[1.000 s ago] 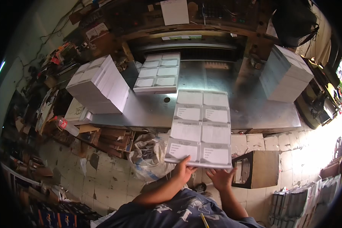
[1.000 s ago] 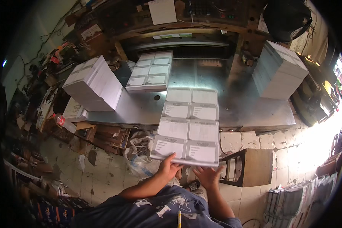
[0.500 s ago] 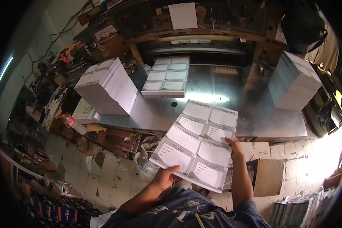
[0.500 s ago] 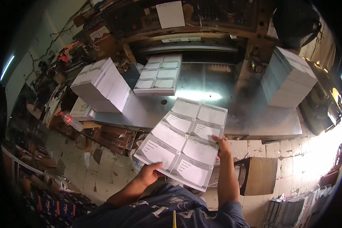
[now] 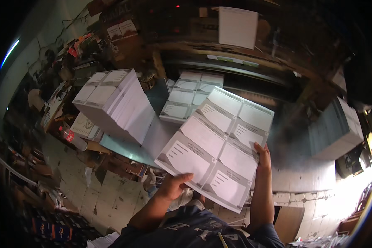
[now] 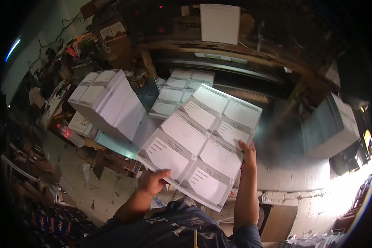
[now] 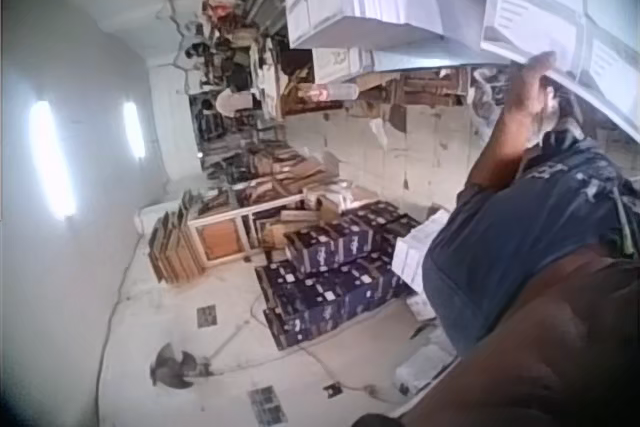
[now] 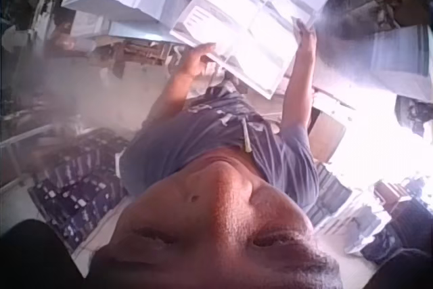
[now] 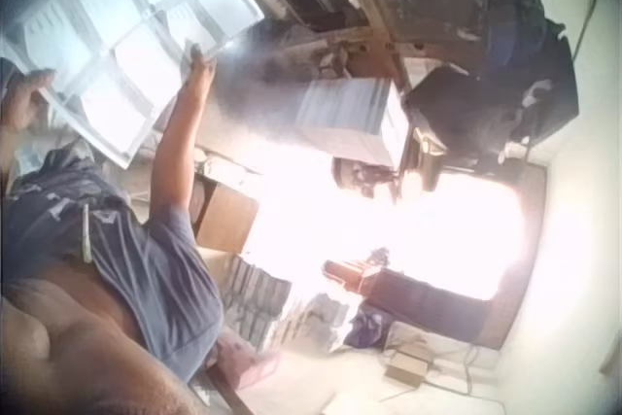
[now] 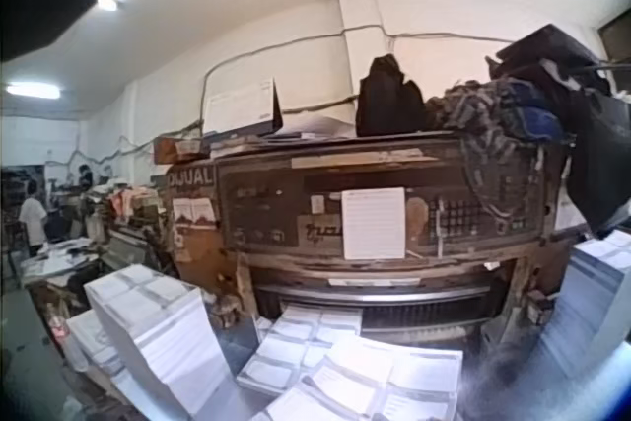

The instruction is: The person picks up a stack of printed paper, fans through the sheets by hand, and taps the stack against the surface of a machine to align the edges.

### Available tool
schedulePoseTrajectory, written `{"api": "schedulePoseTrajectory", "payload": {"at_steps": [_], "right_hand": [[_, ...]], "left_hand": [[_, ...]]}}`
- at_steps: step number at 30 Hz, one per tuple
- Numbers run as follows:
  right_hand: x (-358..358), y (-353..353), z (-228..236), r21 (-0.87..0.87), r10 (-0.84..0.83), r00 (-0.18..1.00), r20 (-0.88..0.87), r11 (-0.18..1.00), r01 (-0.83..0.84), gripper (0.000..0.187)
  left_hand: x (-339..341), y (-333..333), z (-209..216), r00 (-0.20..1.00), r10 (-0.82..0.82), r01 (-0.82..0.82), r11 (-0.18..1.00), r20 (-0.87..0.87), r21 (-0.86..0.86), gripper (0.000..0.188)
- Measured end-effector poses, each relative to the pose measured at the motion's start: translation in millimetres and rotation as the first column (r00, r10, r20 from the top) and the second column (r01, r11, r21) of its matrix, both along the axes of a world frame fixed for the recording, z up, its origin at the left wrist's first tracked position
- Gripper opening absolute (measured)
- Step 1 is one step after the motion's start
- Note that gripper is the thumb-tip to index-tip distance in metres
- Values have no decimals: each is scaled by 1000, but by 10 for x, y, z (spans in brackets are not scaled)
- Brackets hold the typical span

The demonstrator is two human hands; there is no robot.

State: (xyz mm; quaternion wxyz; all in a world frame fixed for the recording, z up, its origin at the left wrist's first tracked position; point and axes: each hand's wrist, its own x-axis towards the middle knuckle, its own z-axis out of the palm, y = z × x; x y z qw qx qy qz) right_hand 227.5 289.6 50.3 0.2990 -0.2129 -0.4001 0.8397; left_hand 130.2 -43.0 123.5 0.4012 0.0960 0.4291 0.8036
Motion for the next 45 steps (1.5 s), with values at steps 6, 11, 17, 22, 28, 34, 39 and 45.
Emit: {"api": "schedulePoseTrajectory", "payload": {"at_steps": [6, 11, 17, 22, 28, 34, 39, 45], "right_hand": [[-1774, 394, 120, -8, 125, 989, 81, 992, -125, 49], [-2785, 712, -139, -12, 190, 970, 150, 982, -190, 46], [-3421, 1057, -417, -56, 244, 960, 138, 969, -239, 44], [-3786, 1338, -472, -105, 309, 943, 122, 949, -298, 45], [-4151, 1573, -499, -175, 396, 897, 199, 914, -365, 42], [-4204, 1614, -492, -188, 453, 859, 238, 889, -417, 45], [-4156, 1531, -435, -114, 436, 844, 313, 899, -423, 45], [-4160, 1531, -422, -122, 461, 857, 230, 887, -445, 55]], "left_hand": [[-1413, 336, -223, 984, 151, -160, 983, 99, 87, 51], [-2210, 570, -309, 980, 174, -182, 979, 92, 90, 53], [-2698, 830, -435, 971, 186, -195, 979, 149, 55, 53], [-2923, 1050, -496, 964, 220, -227, 973, 149, 33, 45], [-3209, 1261, -713, 941, 264, -261, 964, 211, -46, 43], [-3213, 1234, -613, 936, 234, -227, 972, 264, -58, 38], [-2918, 1268, -869, 841, 387, -385, 919, 379, -85, 46], [-2729, 1571, -1048, 662, 716, -708, 694, 221, -131, 56]]}}
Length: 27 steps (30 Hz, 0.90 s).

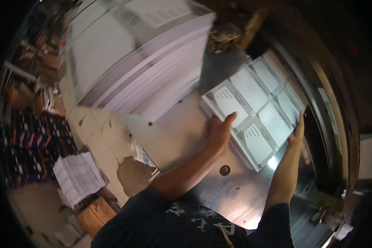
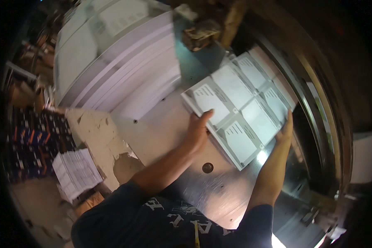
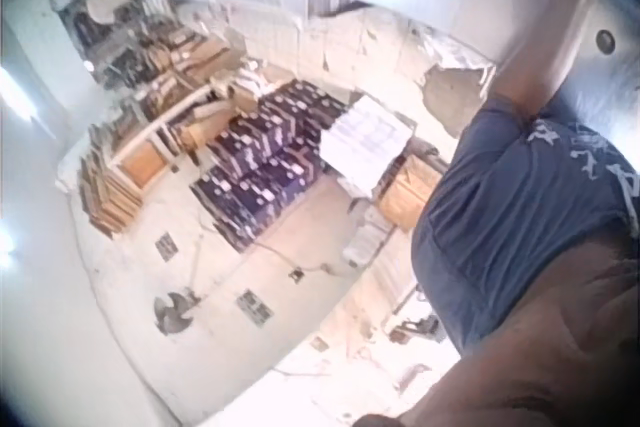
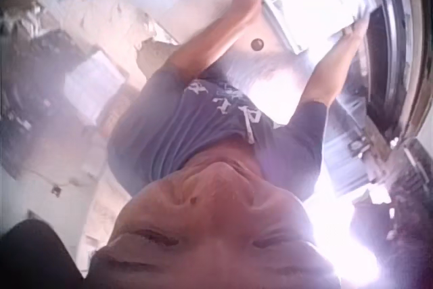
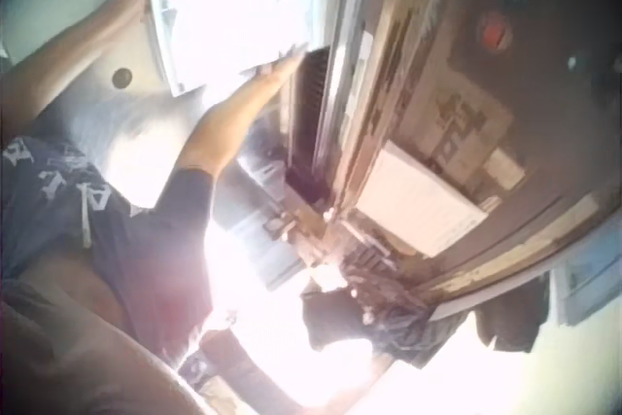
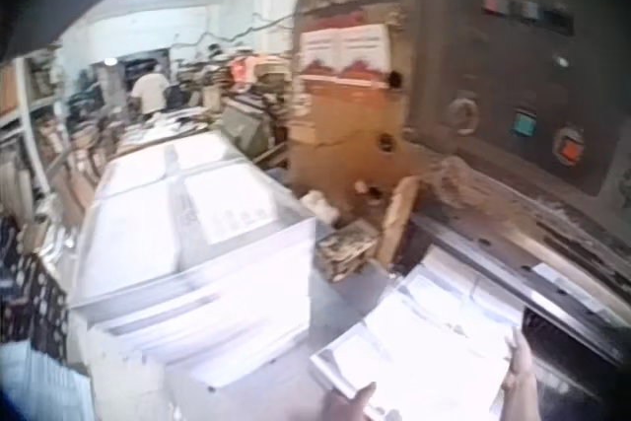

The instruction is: The person picks up a stack of printed paper, fans through the sheets by hand, and taps the stack against the surface of a machine to align the edges.

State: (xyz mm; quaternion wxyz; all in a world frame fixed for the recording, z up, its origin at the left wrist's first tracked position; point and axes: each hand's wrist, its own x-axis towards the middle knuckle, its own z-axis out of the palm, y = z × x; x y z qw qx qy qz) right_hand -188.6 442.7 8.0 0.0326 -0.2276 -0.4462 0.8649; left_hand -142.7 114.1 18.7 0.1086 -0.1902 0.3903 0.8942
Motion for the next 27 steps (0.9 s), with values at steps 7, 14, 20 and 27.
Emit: {"api": "schedulePoseTrajectory", "payload": {"at_steps": [7, 14, 20, 27], "right_hand": [[-143, 161, -95, 114, 62, 988, 144, 990, -79, 51], [-208, 155, -63, 78, 8, 982, 186, 997, -23, 45], [-191, 214, -41, 95, -13, 984, 177, 995, -4, 43], [-229, 340, 338, 643, 100, 766, 634, 482, -595, 81]], "left_hand": [[-53, 121, 321, 974, 74, -33, 981, 212, -191, 84], [376, 221, -222, 957, 158, -272, 784, -244, -558, 81], [242, 541, -296, 945, 230, -326, 622, -232, -712, 83], [115, 585, -504, 907, 350, -416, 661, -234, -624, 74]]}}
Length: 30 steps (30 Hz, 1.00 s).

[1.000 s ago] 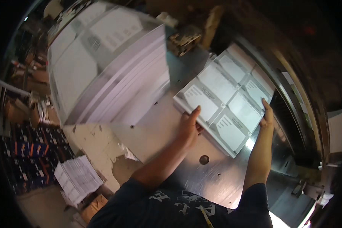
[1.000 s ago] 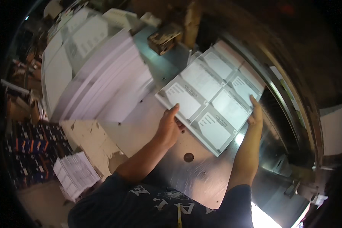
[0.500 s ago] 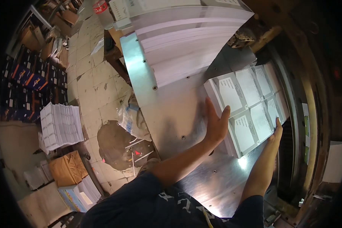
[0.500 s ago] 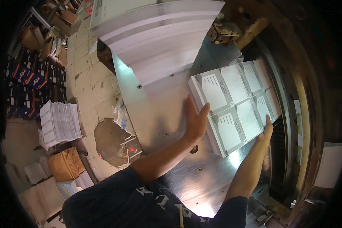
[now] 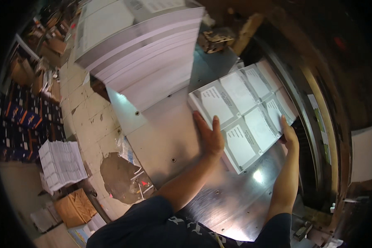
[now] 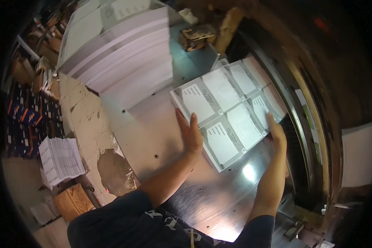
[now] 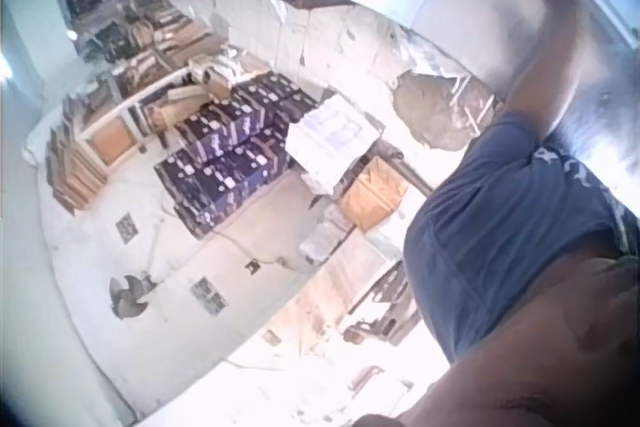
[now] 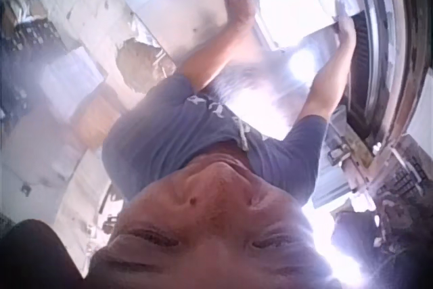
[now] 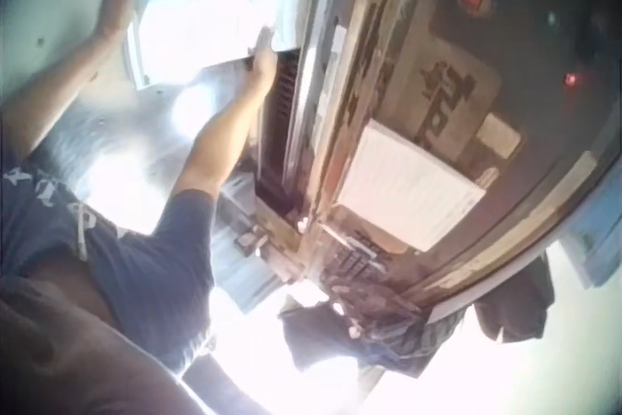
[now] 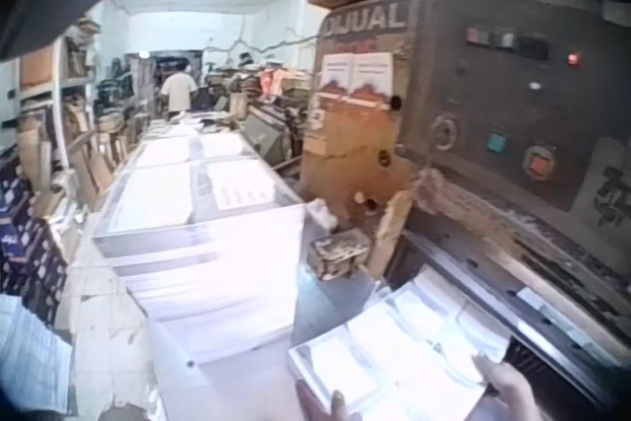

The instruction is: The person picks up a stack of printed paper, fans through the sheets by hand, and taps the stack against the surface of a machine to align the edges.

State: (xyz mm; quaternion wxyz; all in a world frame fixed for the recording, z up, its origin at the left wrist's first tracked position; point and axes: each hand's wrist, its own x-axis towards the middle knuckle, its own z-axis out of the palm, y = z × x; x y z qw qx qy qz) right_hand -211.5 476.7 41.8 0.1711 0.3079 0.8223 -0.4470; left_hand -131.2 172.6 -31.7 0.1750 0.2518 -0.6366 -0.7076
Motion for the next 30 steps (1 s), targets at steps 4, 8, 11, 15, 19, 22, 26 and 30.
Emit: {"api": "schedulePoseTrajectory", "payload": {"at_steps": [4, 8, 11, 15, 19, 22, 26, 30], "right_hand": [[139, 124, -195, -62, -177, 913, -368, 984, 166, 96], [519, -209, -706, -672, -560, 578, -593, 740, 29, 101], [436, -475, -813, -726, -645, 404, -648, 683, -75, 90], [406, -619, -823, -647, -641, 279, -715, 758, 80, 88], [374, -702, -731, -824, -805, 241, -543, 566, 34, 87], [389, -510, -992, -819, -839, 144, -525, 544, 184, 83], [901, -873, -759, -849, -848, 250, -468, 510, 141, 85], [1301, -1312, -488, -874, -704, 574, -417, 484, -42, 86]], "left_hand": [[-9, 15, -36, 1000, 9, -8, 999, -24, 39, 74], [27, 52, 97, 998, 26, -14, 977, -54, 212, 74], [31, 86, 12, 988, 40, 10, 946, -146, 323, 74], [66, 75, 19, 983, 41, 37, 909, -177, 416, 75], [-79, 59, -134, 926, 63, 123, 881, -371, 456, 76], [-94, 122, -147, 945, -11, 189, 834, -328, 519, 72], [45, 107, 249, 951, -118, 274, 747, -284, 606, 71], [149, 99, 446, 941, -210, 328, 754, -265, 569, 72]]}}
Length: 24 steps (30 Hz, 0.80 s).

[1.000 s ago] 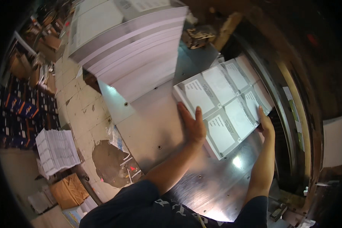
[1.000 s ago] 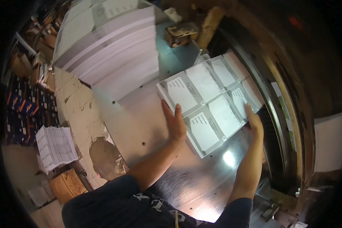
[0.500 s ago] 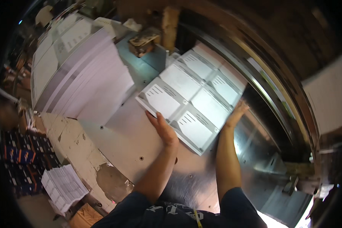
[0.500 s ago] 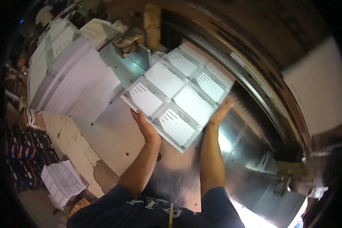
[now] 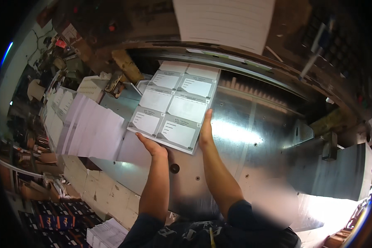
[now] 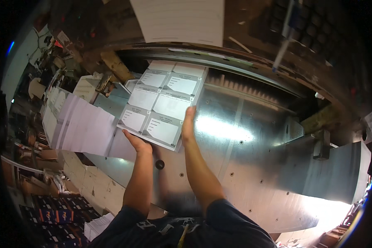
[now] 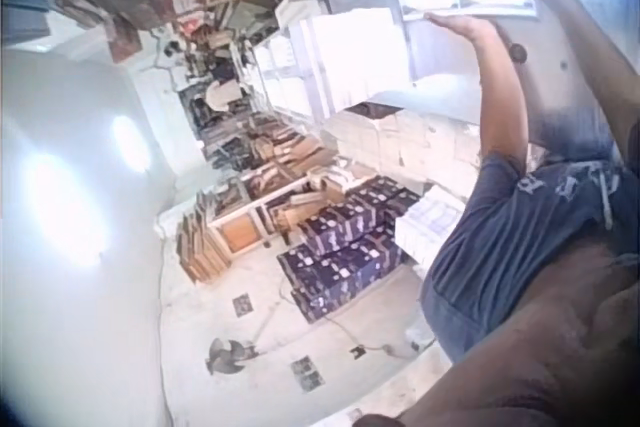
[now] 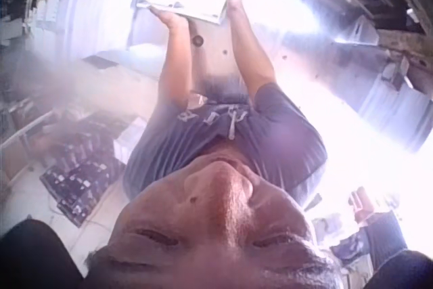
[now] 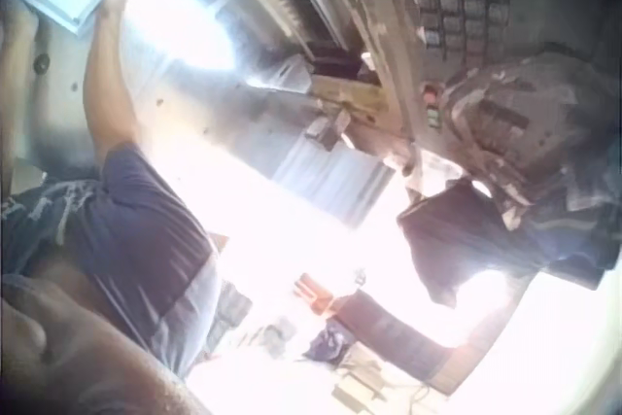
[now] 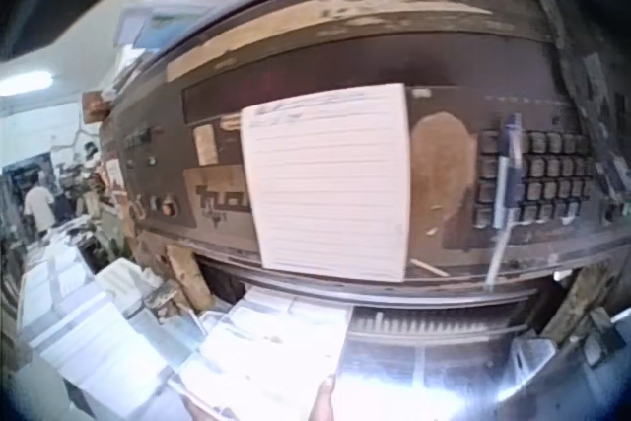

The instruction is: The person picks up a stack of printed paper, fans through the sheets by hand, and taps the stack against the surface of a machine to align the edges.

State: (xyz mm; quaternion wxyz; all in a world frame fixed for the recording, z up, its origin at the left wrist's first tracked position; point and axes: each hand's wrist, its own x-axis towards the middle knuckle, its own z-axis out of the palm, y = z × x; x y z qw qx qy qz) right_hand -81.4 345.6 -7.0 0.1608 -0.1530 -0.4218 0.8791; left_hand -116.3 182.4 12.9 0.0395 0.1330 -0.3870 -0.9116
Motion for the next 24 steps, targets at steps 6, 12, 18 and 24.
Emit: {"api": "schedulePoseTrajectory", "payload": {"at_steps": [6, 12, 18, 24], "right_hand": [[252, 372, 70, 263, 188, 982, 17, 947, -186, 84], [1064, 88, -205, 764, 65, 888, 455, 484, -427, 76], [1174, -498, 111, 859, -169, 866, 470, 311, -406, 65], [921, -577, 291, 841, -295, 788, 541, 189, -506, 43]], "left_hand": [[5, -264, -25, 989, -61, 79, 988, 138, -132, 83], [-26, -772, -165, 956, -137, 192, 961, 258, -198, 100], [-32, -919, -256, 949, -252, 289, 935, 189, -204, 100], [-133, -1072, -153, 879, -436, 440, 897, 194, 25, 102]]}}
